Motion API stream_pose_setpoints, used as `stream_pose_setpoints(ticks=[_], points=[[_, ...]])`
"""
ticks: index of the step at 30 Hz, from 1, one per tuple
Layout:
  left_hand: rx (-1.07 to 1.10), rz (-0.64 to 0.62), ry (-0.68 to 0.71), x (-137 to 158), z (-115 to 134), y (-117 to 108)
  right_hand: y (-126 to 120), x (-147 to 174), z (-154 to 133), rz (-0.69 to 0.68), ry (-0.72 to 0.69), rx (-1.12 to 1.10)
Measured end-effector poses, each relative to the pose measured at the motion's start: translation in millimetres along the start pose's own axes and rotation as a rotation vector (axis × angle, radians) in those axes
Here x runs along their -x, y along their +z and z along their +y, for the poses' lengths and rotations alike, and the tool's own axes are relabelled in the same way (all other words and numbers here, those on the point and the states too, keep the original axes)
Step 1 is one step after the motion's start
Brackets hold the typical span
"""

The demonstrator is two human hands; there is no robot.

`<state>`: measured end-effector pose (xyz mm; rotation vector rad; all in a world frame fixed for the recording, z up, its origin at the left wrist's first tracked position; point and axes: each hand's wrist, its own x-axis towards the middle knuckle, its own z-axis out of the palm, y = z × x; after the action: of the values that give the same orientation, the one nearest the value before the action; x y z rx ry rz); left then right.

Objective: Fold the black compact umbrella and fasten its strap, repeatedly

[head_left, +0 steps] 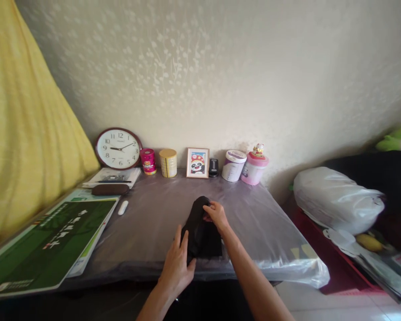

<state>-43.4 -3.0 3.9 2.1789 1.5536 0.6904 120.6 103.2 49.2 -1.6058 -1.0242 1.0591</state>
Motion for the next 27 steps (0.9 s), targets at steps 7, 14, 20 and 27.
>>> stream_pose_setpoints(ticks=[7, 14, 20, 27], points=[[-0.011, 0.016, 0.052, -6, -13, 3, 21, -8, 2, 0.033, -0.075, 0.107], [-0.025, 0.029, 0.034, -1, -16, 5, 30, 6, 8, 0.059, -0.342, 0.334], [0.133, 0.060, -0.041, 4, -2, -6, 34, 23, 18, 0.046, -0.636, 0.547], [-0.165, -0.069, -0.016, 4, 15, -19, 32, 34, 14, 0.035, -0.733, 0.597]])
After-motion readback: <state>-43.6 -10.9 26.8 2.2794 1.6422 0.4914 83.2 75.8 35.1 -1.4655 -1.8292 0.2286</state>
